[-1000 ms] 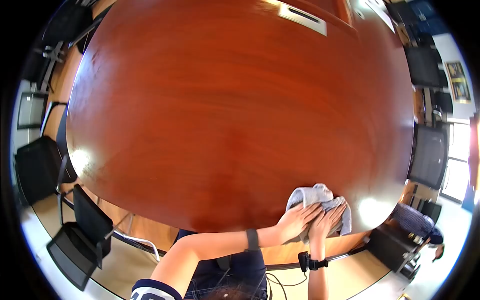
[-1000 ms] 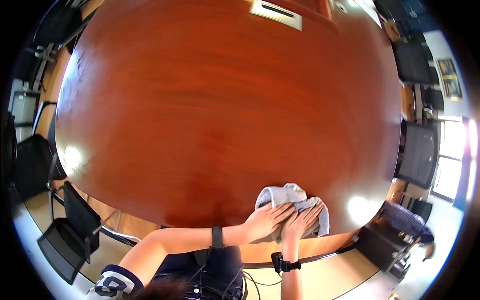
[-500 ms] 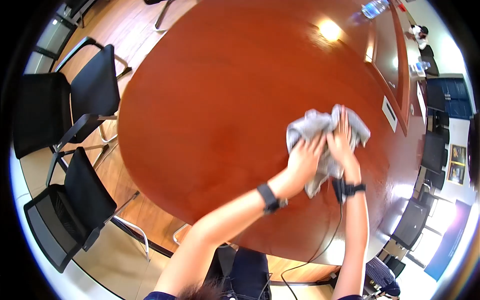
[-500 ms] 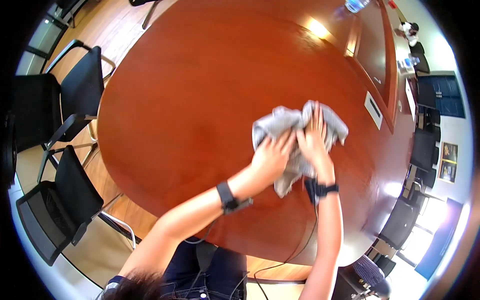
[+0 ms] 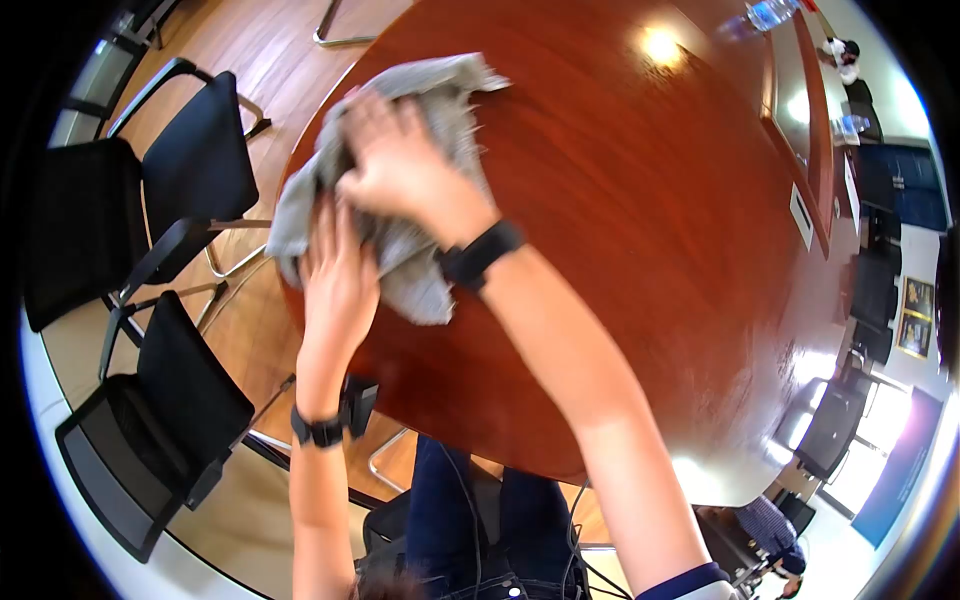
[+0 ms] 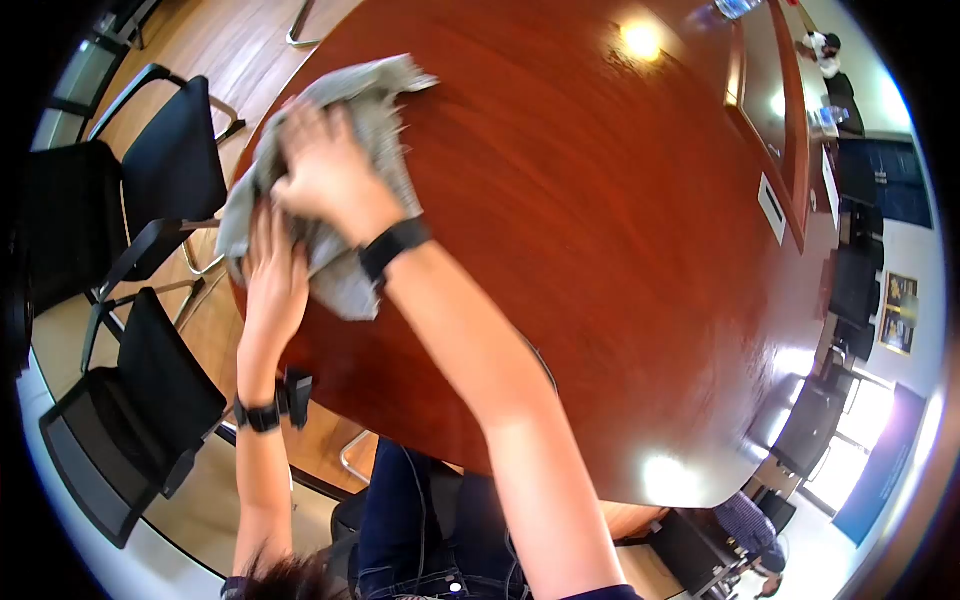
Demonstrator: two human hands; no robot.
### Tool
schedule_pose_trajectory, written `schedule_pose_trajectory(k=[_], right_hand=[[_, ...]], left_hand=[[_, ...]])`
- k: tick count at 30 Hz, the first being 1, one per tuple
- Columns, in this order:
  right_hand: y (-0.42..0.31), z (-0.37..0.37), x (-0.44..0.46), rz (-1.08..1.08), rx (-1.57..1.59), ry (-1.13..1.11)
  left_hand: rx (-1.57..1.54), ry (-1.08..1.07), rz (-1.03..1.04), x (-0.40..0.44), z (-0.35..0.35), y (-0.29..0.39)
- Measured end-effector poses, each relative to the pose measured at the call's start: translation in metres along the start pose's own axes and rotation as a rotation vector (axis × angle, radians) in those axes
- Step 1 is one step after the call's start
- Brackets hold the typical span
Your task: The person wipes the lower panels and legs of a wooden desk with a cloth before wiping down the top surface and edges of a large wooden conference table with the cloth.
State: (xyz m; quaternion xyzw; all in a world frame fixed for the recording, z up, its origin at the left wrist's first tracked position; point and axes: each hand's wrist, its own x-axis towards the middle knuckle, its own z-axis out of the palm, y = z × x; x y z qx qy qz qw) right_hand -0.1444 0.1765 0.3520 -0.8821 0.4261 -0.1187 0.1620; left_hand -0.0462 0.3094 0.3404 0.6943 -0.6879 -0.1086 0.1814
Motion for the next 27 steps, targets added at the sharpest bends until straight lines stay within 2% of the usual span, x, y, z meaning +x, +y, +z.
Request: schedule_pose_trajectory(k=[5, 6, 7, 12, 16, 18, 21, 22, 26, 27], right_hand=[[-0.052, 0.033, -0.074, -0.165, -0.025, 0.056], [-0.055, 0.032, -0.091, -0.186, 0.013, 0.040], [-0.055, 0.033, -0.108, -0.212, 0.133, 0.129], [-0.033, 0.028, -0.194, -0.219, 0.250, 0.137], [-0.009, 0.012, -0.268, -0.126, 0.254, 0.078], [-0.007, 0.014, -0.301, -0.061, 0.240, 0.154], [0.011, -0.003, -0.404, 0.015, 0.242, 0.252], [-0.007, 0.011, -0.354, 0.047, 0.248, 0.238], [-0.001, -0.017, -0.424, 0.180, 0.239, 0.132], [-0.001, -0.019, -0.448, 0.233, 0.285, 0.199]], left_hand=[[0.141, -0.066, -0.101, -0.098, -0.007, 0.018], [0.150, -0.097, -0.117, -0.114, -0.004, 0.024], [0.158, -0.126, -0.133, -0.128, -0.002, 0.032], [0.201, -0.295, -0.036, -0.180, 0.008, 0.093], [0.231, -0.455, 0.042, -0.216, 0.025, 0.131], [0.285, -0.470, 0.138, -0.233, 0.033, 0.139], [0.285, -0.487, 0.266, -0.288, 0.055, 0.203], [0.247, -0.509, 0.304, -0.255, 0.043, 0.151], [0.127, -0.674, 0.325, -0.288, 0.056, 0.186], [0.068, -0.670, 0.408, -0.298, 0.063, 0.195]])
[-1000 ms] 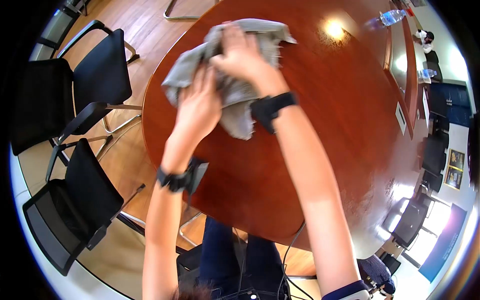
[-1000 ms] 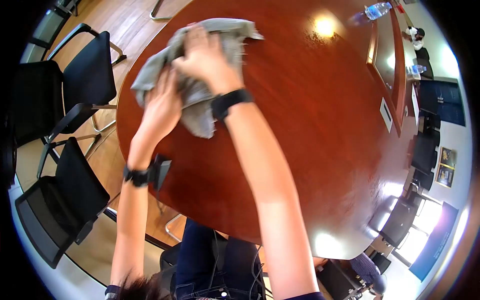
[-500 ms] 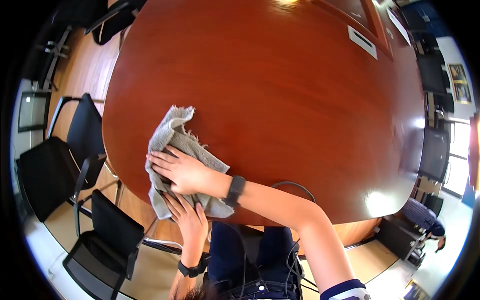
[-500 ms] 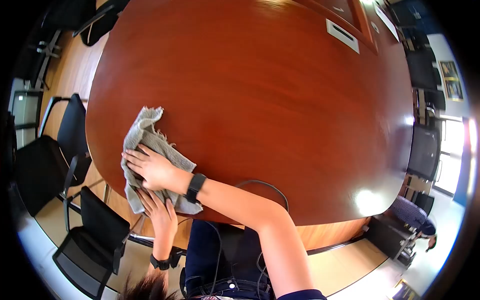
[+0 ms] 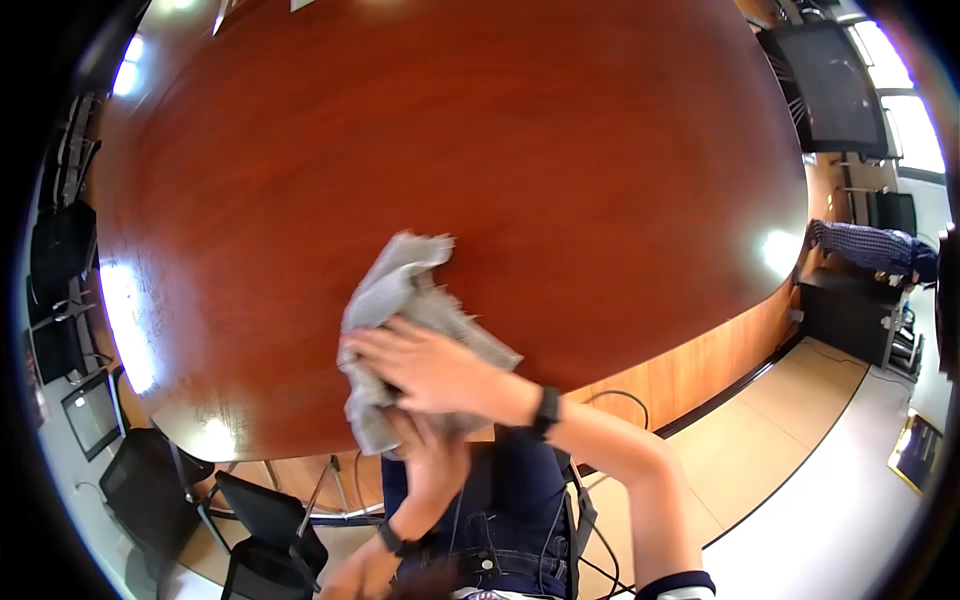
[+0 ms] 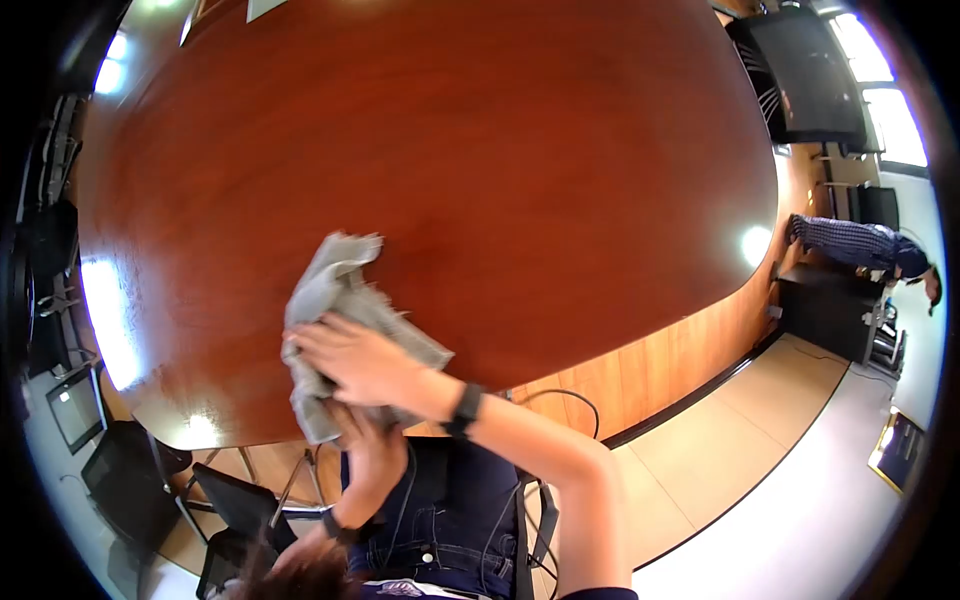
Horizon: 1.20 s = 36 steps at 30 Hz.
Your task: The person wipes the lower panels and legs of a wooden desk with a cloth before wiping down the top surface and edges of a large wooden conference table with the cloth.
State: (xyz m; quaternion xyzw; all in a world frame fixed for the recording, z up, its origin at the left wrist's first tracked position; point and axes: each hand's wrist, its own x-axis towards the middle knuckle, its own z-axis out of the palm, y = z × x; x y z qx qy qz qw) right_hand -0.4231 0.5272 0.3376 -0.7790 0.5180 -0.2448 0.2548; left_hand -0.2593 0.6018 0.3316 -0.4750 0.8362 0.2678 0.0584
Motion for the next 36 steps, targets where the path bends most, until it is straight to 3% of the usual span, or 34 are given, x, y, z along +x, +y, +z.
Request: schedule_pose_trajectory(k=[1, 3, 5, 6, 7, 8, 9, 10, 11, 14, 15, 16, 20, 24, 27, 30, 34, 36], right_hand=[[0.005, -0.009, -0.025, 0.111, 0.114, 0.061], [0.012, -0.034, -0.079, 0.245, 0.036, 0.150], [0.004, -0.028, -0.119, 0.447, -0.110, 0.241], [0.001, -0.022, -0.138, 0.539, -0.150, 0.242], [-0.002, -0.008, -0.156, 0.607, -0.214, 0.297], [0.000, 0.004, -0.173, 0.675, -0.280, 0.348], [0.063, -0.086, -0.243, 0.732, -0.285, 0.441], [0.056, -0.076, -0.245, 0.786, -0.319, 0.523], [0.050, -0.056, -0.246, 0.831, -0.386, 0.609], [0.068, -0.028, -0.269, 0.983, -0.545, 0.864], [0.063, -0.013, -0.261, 1.056, -0.582, 0.940], [0.087, -0.042, -0.289, 1.140, -0.607, 1.007], [0.063, -0.016, -0.255, 1.265, -0.408, 1.217], [0.040, -0.029, -0.217, 1.215, -0.314, 1.231], [0.023, -0.026, -0.189, 1.063, -0.467, 1.058], [-0.018, 0.004, -0.126, 0.920, -0.516, 0.878], [-0.080, 0.060, -0.030, 0.839, -0.348, 0.707], [-0.111, 0.088, 0.017, 0.887, -0.342, 0.512]], left_hand=[[-0.018, -0.099, 0.008, 0.005, 0.000, 0.022], [-0.111, -0.077, 0.287, 0.010, 0.020, 0.044], [-0.108, -0.251, 0.295, 0.005, 0.047, 0.044], [0.120, -0.090, 0.488, 0.003, 0.065, 0.039], [0.102, -0.019, 0.584, -0.001, 0.073, 0.033], [0.016, -0.126, 0.595, 0.001, 0.080, 0.037], [-0.104, -0.167, 0.588, 0.044, 0.095, 0.163], [-0.117, -0.148, 0.622, 0.043, 0.097, 0.162], [-0.177, -0.378, 0.570, 0.043, 0.090, 0.159], [0.136, 0.045, 0.754, 0.046, 0.107, 0.185], [0.168, 0.091, 0.796, 0.047, 0.101, 0.173], [0.204, 0.120, 0.833, 0.066, 0.103, 0.222], [0.029, 0.057, 1.015, 0.087, 0.078, 0.180], [0.172, 0.051, 1.047, 0.090, 0.034, 0.167], [0.160, 0.037, 0.976, 0.084, 0.005, 0.138], [0.118, 0.113, 0.872, 0.059, -0.023, 0.054], [0.125, -0.099, 0.668, 0.023, -0.057, -0.066], [0.121, 0.012, 0.532, 0.008, -0.068, -0.124]])
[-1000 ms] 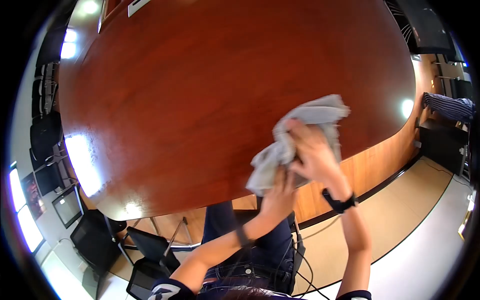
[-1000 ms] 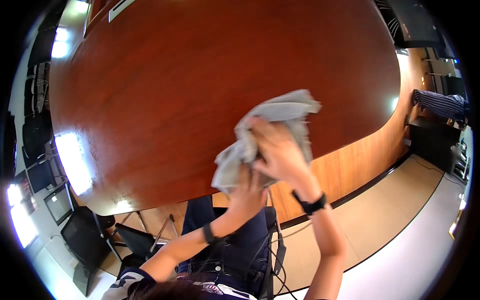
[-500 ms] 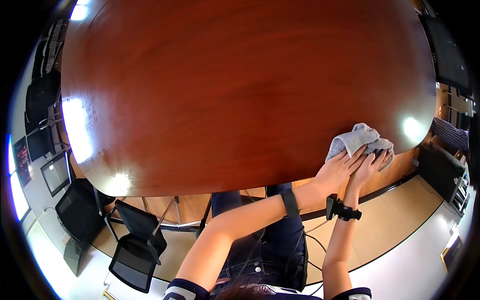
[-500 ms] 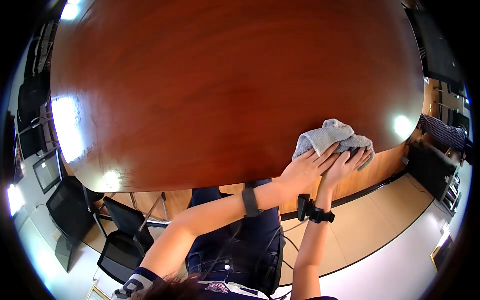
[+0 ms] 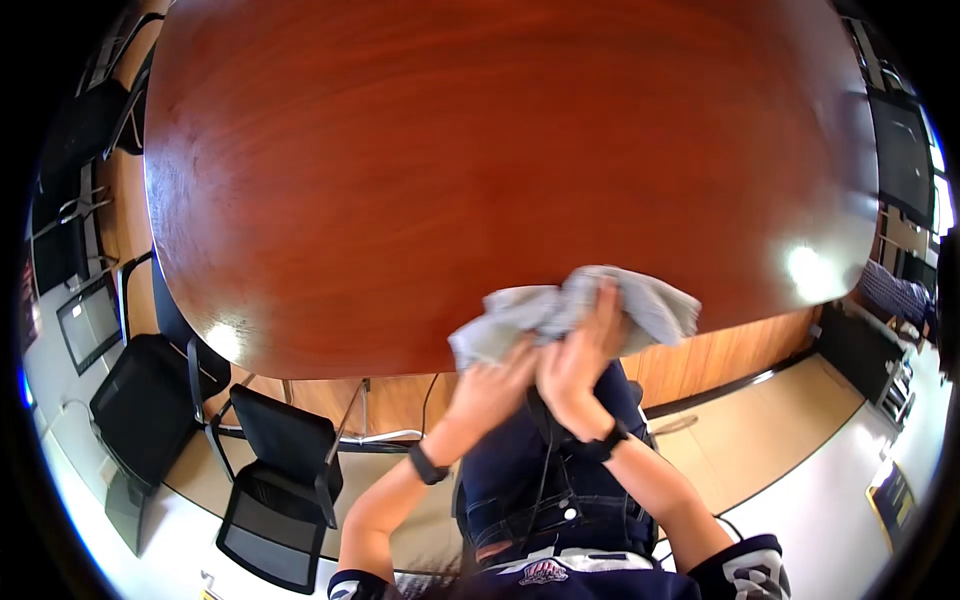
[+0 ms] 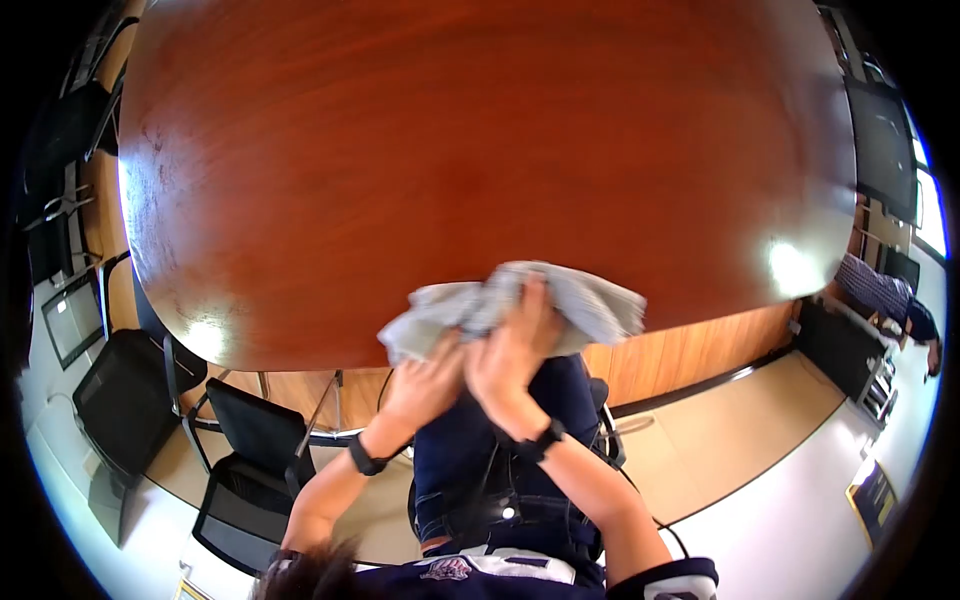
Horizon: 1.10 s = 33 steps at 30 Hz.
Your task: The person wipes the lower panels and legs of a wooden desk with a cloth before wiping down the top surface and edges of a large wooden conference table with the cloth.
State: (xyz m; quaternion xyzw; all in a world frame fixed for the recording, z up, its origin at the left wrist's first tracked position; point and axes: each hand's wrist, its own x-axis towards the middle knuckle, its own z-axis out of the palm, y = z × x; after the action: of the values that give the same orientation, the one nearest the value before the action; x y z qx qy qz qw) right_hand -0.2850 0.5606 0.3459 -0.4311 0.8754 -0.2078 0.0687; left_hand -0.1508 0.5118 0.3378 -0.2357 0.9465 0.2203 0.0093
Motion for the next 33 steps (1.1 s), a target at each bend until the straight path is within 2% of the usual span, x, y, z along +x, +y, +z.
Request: schedule_pose_trajectory(k=[2, 4, 6, 7, 12, 14, 17, 22, 29, 33], right_hand=[[-0.059, 0.015, 0.006, -0.106, 0.065, -0.179], [-0.111, 0.048, 0.009, -0.187, 0.269, -0.354], [-0.147, 0.077, 0.013, -0.424, 0.320, -0.326], [-0.162, 0.087, 0.018, -0.488, 0.357, -0.295], [-0.194, 0.097, 0.027, -0.586, 0.387, -0.145], [-0.180, 0.096, 0.025, -0.595, 0.457, -0.165], [-0.177, 0.099, 0.021, -0.590, 0.470, -0.179], [-0.171, 0.087, 0.023, -0.611, 0.491, -0.137], [-0.175, 0.078, 0.024, -0.567, 0.518, -0.102], [-0.127, 0.045, 0.048, -0.607, 0.429, -0.131]], left_hand=[[-0.092, 0.034, -0.205, -0.048, 0.004, -0.043], [-0.046, 0.161, -0.280, -0.094, 0.008, -0.096], [-0.097, 0.122, -0.468, -0.120, -0.009, -0.121], [-0.042, 0.149, -0.461, -0.128, -0.016, -0.131], [0.202, 0.075, -0.307, -0.156, -0.016, -0.166], [0.232, 0.029, -0.248, -0.139, -0.029, -0.153], [0.127, -0.034, -0.142, -0.154, -0.023, -0.169], [0.244, 0.035, -0.004, -0.177, -0.006, -0.187], [0.191, 0.025, 0.156, -0.152, -0.025, -0.190], [0.156, 0.081, 0.335, -0.097, -0.032, -0.168]])
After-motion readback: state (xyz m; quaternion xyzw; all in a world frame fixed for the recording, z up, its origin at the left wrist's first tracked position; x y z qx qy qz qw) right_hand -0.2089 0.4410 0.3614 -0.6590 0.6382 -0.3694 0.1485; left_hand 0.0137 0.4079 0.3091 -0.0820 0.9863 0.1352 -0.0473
